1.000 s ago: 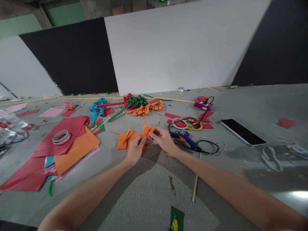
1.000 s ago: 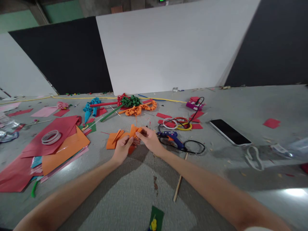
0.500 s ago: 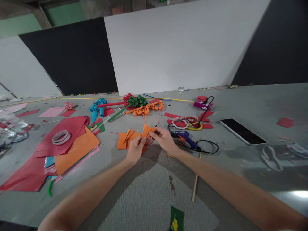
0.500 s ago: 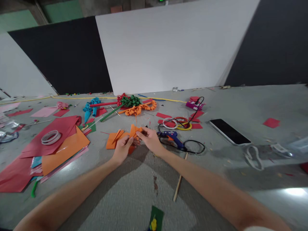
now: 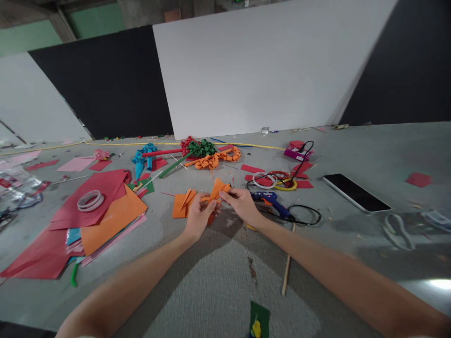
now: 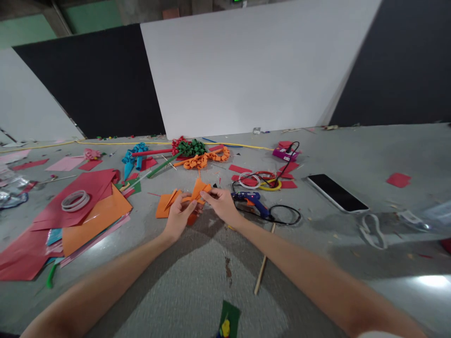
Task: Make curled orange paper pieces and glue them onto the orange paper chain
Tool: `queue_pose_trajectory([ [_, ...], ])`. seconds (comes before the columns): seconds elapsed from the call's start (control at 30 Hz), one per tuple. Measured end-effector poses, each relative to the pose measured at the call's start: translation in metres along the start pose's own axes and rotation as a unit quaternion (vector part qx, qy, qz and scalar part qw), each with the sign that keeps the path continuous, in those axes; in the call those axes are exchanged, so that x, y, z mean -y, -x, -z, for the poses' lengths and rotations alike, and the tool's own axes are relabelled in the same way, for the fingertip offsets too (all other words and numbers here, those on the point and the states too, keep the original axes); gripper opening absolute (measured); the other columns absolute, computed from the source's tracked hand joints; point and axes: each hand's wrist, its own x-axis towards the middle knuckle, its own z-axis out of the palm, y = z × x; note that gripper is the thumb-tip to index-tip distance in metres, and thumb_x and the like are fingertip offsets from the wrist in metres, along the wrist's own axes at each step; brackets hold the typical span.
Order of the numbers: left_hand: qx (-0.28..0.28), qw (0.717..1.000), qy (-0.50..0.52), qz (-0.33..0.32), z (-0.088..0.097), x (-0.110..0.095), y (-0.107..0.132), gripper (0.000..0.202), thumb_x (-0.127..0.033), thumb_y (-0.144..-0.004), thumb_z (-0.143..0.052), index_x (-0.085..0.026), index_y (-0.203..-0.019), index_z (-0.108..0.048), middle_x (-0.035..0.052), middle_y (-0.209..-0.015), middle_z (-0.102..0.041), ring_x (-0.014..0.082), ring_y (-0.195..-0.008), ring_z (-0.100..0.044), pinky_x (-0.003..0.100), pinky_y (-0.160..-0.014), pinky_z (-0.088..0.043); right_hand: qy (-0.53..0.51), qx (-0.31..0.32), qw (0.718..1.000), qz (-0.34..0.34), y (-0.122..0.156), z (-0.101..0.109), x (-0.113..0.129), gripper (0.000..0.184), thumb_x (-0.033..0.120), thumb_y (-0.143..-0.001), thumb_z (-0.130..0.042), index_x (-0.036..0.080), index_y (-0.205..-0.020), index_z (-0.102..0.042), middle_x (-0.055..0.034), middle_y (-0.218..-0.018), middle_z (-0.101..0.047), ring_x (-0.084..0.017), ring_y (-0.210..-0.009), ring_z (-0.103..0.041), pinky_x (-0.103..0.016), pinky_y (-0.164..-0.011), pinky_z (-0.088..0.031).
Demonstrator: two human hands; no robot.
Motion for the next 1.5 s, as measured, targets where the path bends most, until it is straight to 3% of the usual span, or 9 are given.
queue_pose_trajectory([
  [0.17, -0.023, 0.998, -0.017, -0.05, -0.002, 0.001, 0.004, 0.038, -0.041, -0.084, -0.075, -0.021, -0.106, -0.052, 0.0038, -0.087, -0.075, 0.0172, -0.074, -0.072, 0.031, -0.074, -0.057, -0.022, -0.068, 0.997, -0.009, -0.003, 0.002, -0.006, 0.051, 0.066, -0.074, -0.076, 0.018, -0.061, -0.069, -0.0001, -0.054, -0.057, -0.013, -0.052, -0.046, -0.028, -0.051, -0.035],
  [0.37, -0.071, 0.993, -0.05, -0.082, -0.003, 0.002, 0.005, 0.023, -0.038, -0.085, -0.073, -0.018, -0.09, -0.063, 0.0061, -0.089, -0.073, 0.0165, -0.076, -0.071, 0.03, -0.074, -0.057, -0.026, -0.074, 0.997, 0.003, -0.002, 0.002, -0.006, 0.044, 0.061, -0.075, -0.077, 0.019, -0.064, -0.07, -0.0006, -0.056, -0.059, -0.014, -0.054, -0.048, -0.029, -0.054, -0.037],
  [0.7, -0.113, 0.99, -0.042, -0.069, -0.004, 0.0, 0.006, 0.023, -0.036, -0.077, -0.08, -0.018, -0.086, -0.07, 0.0043, -0.082, -0.073, 0.0169, -0.071, -0.07, 0.031, -0.069, -0.06, -0.004, -0.065, 0.998, 0.026, 0.004, 0.0, 0.005, 0.043, 0.06, -0.078, -0.074, 0.02, -0.065, -0.067, 0.0012, -0.057, -0.053, -0.013, -0.054, -0.043, -0.028, -0.052, -0.034],
  [1.1, -0.111, 0.991, -0.045, -0.058, -0.003, 0.001, 0.004, 0.022, -0.038, -0.081, -0.075, -0.017, -0.086, -0.069, 0.0041, -0.077, -0.072, 0.0175, -0.068, -0.07, 0.034, -0.071, -0.061, 0.012, -0.054, 0.997, 0.045, 0.008, -0.002, 0.014, 0.042, 0.06, -0.079, -0.072, 0.02, -0.067, -0.068, 0.0003, -0.061, -0.054, -0.015, -0.059, -0.046, -0.029, -0.057, -0.042],
  [1.33, -0.076, 0.992, -0.079, -0.061, 0.001, 0.0, 0.004, 0.018, -0.035, -0.089, -0.066, -0.018, -0.083, -0.067, 0.0028, -0.073, -0.068, 0.0165, -0.067, -0.067, 0.03, -0.069, -0.057, 0.02, -0.04, 0.997, 0.055, 0.008, -0.002, 0.01, 0.04, 0.058, -0.081, -0.07, 0.02, -0.071, -0.069, -0.0011, -0.067, -0.061, -0.016, -0.063, -0.051, -0.029, -0.06, -0.042],
  [1.5, -0.064, 0.994, -0.069, -0.06, 0.001, 0.002, 0.002, 0.019, -0.035, -0.087, -0.068, -0.017, -0.081, -0.068, 0.0034, -0.072, -0.07, 0.0165, -0.067, -0.068, 0.03, -0.069, -0.057, 0.021, -0.051, 0.997, 0.048, 0.006, -0.003, 0.007, 0.042, 0.059, -0.081, -0.07, 0.018, -0.071, -0.066, 0.0007, -0.063, -0.055, -0.014, -0.059, -0.046, -0.027, -0.056, -0.037],
])
